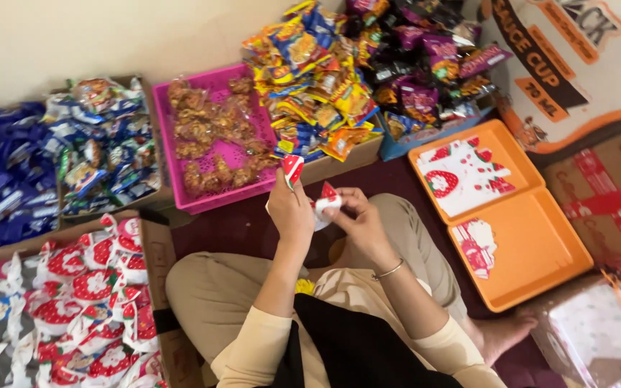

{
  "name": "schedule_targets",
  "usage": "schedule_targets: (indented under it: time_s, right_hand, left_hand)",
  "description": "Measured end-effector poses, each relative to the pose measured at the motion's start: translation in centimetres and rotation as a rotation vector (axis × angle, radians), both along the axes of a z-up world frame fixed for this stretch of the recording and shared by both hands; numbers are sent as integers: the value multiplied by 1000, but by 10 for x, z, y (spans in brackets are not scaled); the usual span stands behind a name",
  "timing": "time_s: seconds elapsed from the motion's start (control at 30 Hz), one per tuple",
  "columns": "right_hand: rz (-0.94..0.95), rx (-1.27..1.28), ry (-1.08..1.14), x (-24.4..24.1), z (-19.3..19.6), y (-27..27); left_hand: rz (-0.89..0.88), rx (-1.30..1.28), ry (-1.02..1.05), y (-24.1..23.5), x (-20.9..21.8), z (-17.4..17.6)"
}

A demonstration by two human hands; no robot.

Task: Filling small decorative gift bags with a variety of snack packets selected from organized bins on the floor.

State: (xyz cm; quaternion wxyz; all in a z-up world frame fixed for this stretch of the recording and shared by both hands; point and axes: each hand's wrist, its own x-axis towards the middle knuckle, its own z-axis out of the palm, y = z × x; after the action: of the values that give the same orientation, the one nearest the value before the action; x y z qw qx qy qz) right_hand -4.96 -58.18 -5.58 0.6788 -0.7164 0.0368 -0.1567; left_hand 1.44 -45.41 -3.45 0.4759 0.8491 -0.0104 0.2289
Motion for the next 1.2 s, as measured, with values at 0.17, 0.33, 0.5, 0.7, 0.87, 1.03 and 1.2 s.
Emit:
schedule_targets:
  time_s: [0.17, 0.33, 0.5, 0.7, 0.87, 1.03, 1.2]
  right_hand:
    - [-265, 528, -137, -16, 55, 6]
    - [-378, 499, -64, -26, 1, -31]
    - [-500, 422, -39, -38, -10, -80]
    - [-509, 357, 105, -66, -7, -158]
    - [-836, -309, 502, -135, -156, -318]
    - [-873, -647, 728, -157, -249, -384]
    - [-680, -740, 834, -136, -216, -372]
  left_hand:
    - [-197, 56, 98, -23, -8, -13]
    - [-424, 129, 141, -59, -19, -13]
    - [-819, 287, 358, -94, -31, 15]
    - [-815, 287, 407, -142, -30, 1]
    - [-780, 314, 608, -160, -42, 56]
    - [-747, 265, 782, -165, -38, 29]
    - [-678, 114, 853, -166, -37, 20]
